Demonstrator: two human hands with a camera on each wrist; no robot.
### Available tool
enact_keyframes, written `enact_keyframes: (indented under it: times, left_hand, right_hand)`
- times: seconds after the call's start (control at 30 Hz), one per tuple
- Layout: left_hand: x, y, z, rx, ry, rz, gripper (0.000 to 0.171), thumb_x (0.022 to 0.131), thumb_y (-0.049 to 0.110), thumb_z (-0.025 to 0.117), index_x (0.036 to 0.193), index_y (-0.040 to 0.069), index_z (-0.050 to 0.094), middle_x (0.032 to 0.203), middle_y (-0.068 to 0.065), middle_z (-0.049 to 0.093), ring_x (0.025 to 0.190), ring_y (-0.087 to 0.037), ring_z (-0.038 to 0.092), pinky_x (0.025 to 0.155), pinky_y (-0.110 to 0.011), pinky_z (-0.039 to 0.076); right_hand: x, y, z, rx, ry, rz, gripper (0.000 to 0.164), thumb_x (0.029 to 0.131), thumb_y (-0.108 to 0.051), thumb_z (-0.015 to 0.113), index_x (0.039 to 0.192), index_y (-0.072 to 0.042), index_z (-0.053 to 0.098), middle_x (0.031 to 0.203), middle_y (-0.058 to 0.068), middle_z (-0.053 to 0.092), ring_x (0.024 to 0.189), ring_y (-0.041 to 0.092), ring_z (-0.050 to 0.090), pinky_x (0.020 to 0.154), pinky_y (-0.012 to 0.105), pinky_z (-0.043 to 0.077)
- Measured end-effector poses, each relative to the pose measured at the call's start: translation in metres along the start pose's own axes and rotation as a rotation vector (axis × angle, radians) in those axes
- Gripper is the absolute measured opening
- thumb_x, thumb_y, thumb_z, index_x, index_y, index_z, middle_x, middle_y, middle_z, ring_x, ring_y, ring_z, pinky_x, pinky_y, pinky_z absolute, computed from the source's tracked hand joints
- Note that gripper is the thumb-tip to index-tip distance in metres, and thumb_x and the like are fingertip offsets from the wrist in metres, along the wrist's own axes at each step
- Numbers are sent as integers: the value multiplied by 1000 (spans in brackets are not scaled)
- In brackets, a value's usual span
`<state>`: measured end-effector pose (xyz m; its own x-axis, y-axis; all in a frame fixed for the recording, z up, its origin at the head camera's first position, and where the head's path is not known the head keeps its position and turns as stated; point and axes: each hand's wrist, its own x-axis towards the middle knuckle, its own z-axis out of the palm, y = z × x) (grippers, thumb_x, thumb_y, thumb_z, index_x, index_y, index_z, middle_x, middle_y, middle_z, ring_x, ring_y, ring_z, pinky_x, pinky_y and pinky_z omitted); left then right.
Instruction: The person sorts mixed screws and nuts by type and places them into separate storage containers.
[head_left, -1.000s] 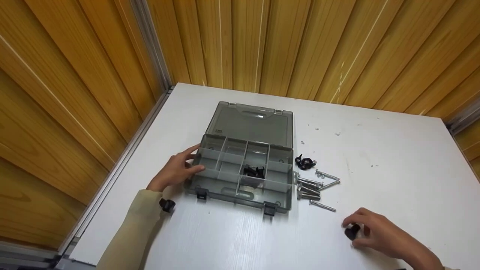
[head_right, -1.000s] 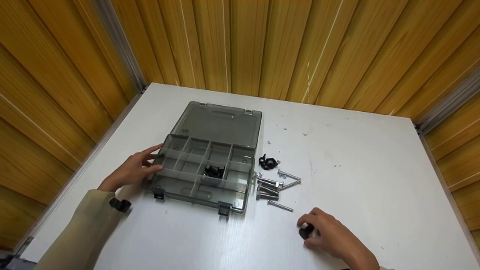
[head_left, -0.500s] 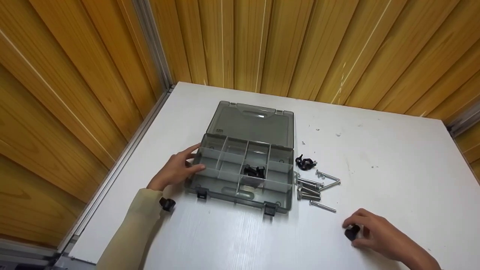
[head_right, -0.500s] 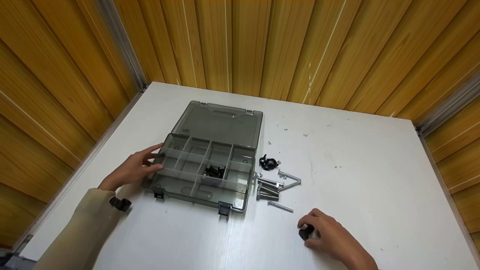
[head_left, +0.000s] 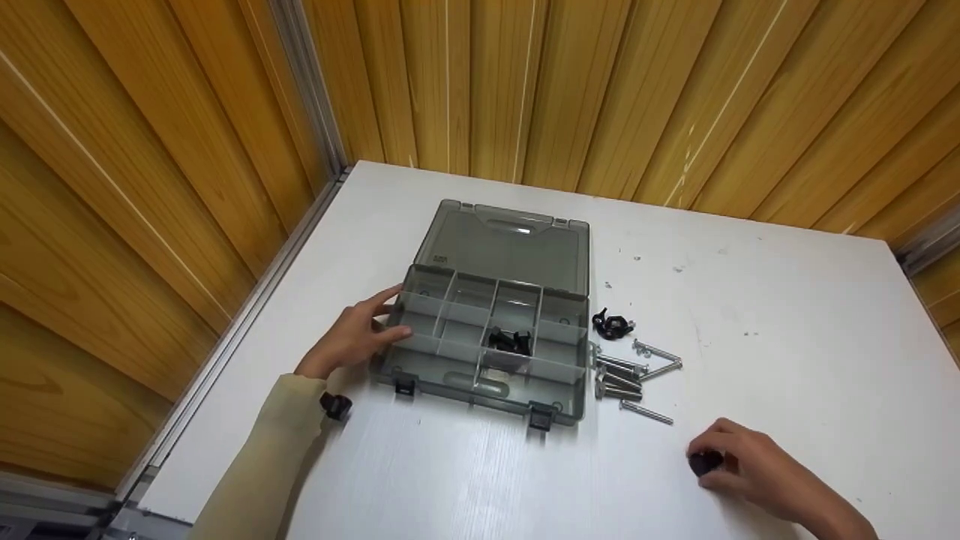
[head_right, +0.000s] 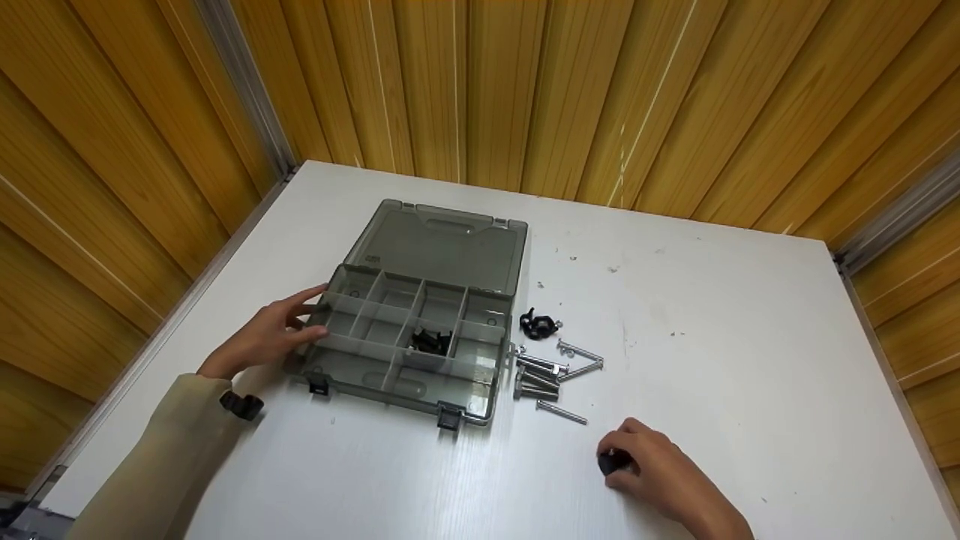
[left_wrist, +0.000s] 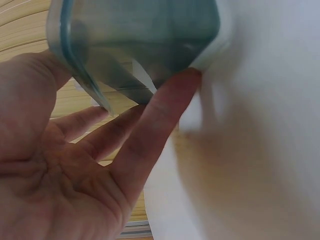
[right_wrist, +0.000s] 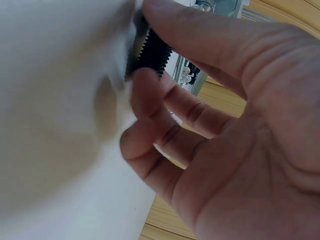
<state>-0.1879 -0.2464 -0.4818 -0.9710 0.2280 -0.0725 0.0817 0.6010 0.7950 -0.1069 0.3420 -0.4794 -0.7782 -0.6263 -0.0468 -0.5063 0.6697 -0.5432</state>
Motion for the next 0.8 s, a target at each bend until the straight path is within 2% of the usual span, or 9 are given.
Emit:
enact_keyframes:
  times: [0.17, 0.3, 0.47, 0.7, 0.8]
  left_hand:
    - [1, 0, 0, -1, 2, -1, 82, 96, 32, 76, 164, 18, 31, 152, -25, 48, 124, -40, 61, 96, -55, 52]
    - [1, -1, 0, -5, 4, 2, 83, 96, 32, 76, 163, 18, 31, 153, -24, 48, 125, -41, 61, 97, -56, 52]
    - [-1, -1, 0, -9, 6, 13, 83, 96, 33, 76, 163, 17, 31, 154, -24, 46, 126, -41, 60, 98, -56, 52]
    - [0, -2, 1, -19, 6, 17, 82, 96, 31, 76, 163, 16, 31, 157, -23, 43, 127, -42, 59, 97, -56, 52]
    - [0, -2, 1, -9, 7, 12, 82, 97, 31, 75, 164, 16, 30, 157, -22, 42, 126, -42, 59, 97, -56, 52]
  right_hand:
    - [6, -5, -6, 3, 12, 20, 24, 88, -19, 82, 109, -13, 71, 98, -11, 61, 78, -1, 51, 64, 25, 47]
    - [13, -11, -12, -20, 87, -12, 23, 87, -13, 83, 105, -14, 69, 94, -12, 65, 72, -2, 50, 59, 23, 46]
    - [25, -21, -17, -50, 177, -72, 23, 84, -4, 83, 98, -15, 68, 87, -10, 67, 67, -2, 51, 55, 23, 46]
    - [52, -41, -28, -123, 319, -190, 31, 82, 7, 79, 103, -15, 73, 88, -17, 64, 66, -3, 51, 55, 16, 44]
    - [65, -50, -34, -141, 334, -222, 32, 83, 7, 78, 105, -16, 75, 87, -19, 62, 67, -4, 50, 56, 16, 42]
